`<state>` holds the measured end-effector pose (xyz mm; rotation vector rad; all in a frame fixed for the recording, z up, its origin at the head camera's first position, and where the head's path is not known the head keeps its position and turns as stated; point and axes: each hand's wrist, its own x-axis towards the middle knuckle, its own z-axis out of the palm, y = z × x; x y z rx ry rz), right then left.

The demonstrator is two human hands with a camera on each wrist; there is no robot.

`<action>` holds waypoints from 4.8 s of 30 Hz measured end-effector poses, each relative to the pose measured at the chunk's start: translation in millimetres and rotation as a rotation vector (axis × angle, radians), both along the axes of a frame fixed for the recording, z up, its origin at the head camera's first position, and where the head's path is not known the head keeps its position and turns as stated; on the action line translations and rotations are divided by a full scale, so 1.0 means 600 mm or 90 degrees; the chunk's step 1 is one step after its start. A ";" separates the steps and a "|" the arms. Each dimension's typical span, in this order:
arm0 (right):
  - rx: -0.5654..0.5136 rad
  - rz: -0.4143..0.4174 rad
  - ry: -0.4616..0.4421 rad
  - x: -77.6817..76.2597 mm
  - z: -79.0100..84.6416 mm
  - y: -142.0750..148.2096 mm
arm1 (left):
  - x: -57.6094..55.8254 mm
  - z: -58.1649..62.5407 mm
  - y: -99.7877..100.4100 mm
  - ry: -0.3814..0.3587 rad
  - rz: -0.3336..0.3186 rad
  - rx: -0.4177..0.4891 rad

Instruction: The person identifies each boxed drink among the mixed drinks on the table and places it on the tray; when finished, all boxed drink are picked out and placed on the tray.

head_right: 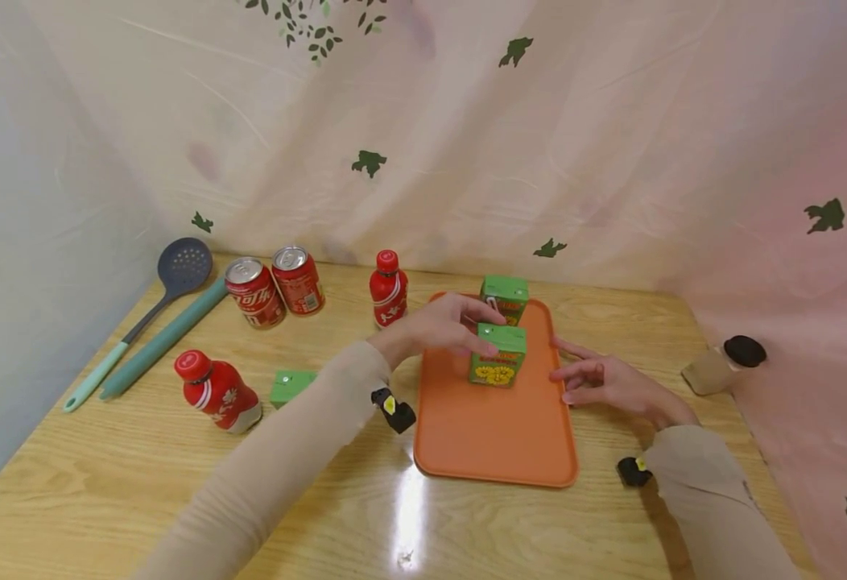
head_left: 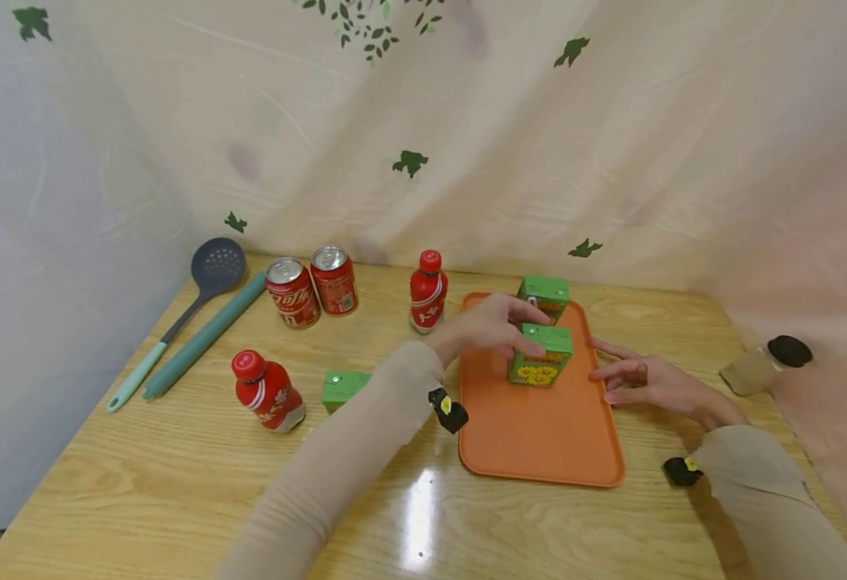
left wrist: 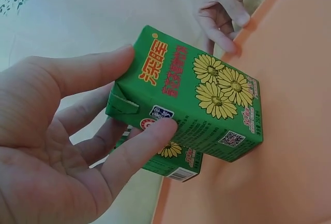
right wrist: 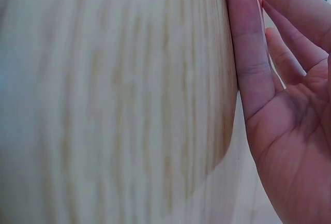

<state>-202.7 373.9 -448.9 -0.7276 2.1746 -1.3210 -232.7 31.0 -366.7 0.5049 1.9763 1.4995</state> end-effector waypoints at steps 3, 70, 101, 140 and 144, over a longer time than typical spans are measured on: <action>0.002 -0.001 -0.002 0.000 0.000 0.000 | 0.002 -0.001 0.002 -0.012 0.014 0.006; 0.023 -0.031 -0.014 -0.005 -0.007 0.000 | 0.155 0.106 -0.317 0.369 0.087 -0.071; -0.001 -0.019 -0.028 -0.002 -0.005 0.004 | 0.225 -0.074 -0.340 0.318 0.273 0.063; -0.003 -0.011 -0.003 0.000 -0.002 0.001 | 0.221 -0.103 -0.334 0.227 0.326 0.089; -0.005 -0.012 -0.006 0.000 -0.002 0.000 | 0.222 -0.103 -0.327 0.214 0.322 0.097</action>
